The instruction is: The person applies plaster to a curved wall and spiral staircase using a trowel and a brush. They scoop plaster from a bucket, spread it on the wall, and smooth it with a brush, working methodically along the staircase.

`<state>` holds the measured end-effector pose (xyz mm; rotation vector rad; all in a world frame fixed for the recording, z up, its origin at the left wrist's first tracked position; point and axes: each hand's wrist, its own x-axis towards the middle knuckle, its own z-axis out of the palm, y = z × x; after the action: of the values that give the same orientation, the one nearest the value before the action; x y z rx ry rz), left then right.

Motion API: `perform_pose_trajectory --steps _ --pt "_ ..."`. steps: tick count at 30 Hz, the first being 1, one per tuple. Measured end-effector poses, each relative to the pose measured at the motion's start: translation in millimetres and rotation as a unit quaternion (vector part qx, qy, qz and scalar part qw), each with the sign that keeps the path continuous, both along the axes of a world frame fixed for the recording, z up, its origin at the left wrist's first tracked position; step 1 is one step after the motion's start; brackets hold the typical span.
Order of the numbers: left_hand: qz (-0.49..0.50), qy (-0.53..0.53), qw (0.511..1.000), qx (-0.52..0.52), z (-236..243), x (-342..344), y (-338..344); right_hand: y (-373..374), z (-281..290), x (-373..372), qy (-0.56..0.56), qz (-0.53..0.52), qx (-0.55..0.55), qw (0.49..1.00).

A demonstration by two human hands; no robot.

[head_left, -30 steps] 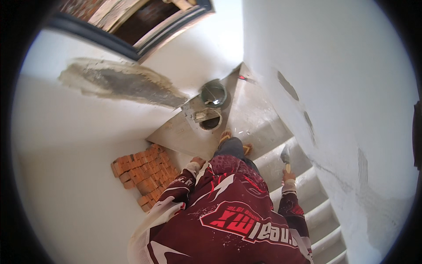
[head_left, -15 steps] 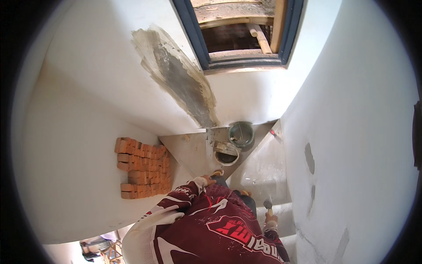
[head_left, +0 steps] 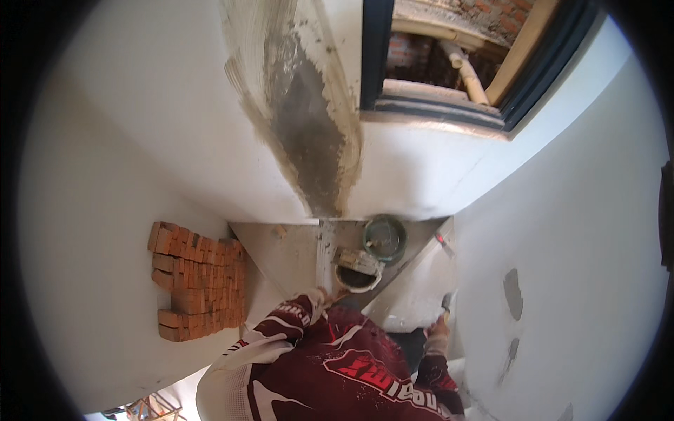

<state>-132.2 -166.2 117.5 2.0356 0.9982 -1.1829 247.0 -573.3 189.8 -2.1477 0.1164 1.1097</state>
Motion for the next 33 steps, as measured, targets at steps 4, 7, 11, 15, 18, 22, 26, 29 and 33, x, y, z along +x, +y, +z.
perform_pose_trajectory --steps 4,7,11,15,18,22,26,29,33 --pt "0.065 -0.139 0.988 -0.024 10.6 25.7 25.4 76.2 77.5 -22.1 0.232 -0.293 0.228 0.899" --pt "0.244 -0.214 0.939 -0.108 122.6 127.8 -12.9 91.0 146.8 -14.8 0.105 -0.267 0.108 0.952" --pt "0.319 -0.205 0.916 -0.134 142.2 105.8 -6.9 144.2 145.7 -30.2 0.19 -0.194 0.135 0.953" --pt "0.365 -0.161 0.903 -0.161 141.1 84.6 -43.2 157.9 122.4 -27.9 0.185 -0.106 0.01 0.977" --pt "0.338 -0.102 0.925 -0.14 73.1 18.3 -85.4 179.4 111.0 -22.2 0.18 -0.044 -0.029 0.982" --pt "0.233 -0.052 0.954 -0.181 36.6 -38.6 -138.7 184.4 56.5 7.7 0.127 0.133 -0.129 0.974" --pt "0.368 0.013 0.905 -0.213 88.0 -1.6 -161.1 210.7 -1.1 42.4 -0.058 0.19 -0.242 0.95" --pt "0.423 0.043 0.896 -0.129 114.9 38.9 -193.7 247.8 -23.2 73.9 -0.079 0.104 -0.239 0.962" --pt "0.362 0.148 0.908 -0.15 125.7 85.5 -203.0 262.8 -118.3 133.6 -0.101 0.225 -0.212 0.946"
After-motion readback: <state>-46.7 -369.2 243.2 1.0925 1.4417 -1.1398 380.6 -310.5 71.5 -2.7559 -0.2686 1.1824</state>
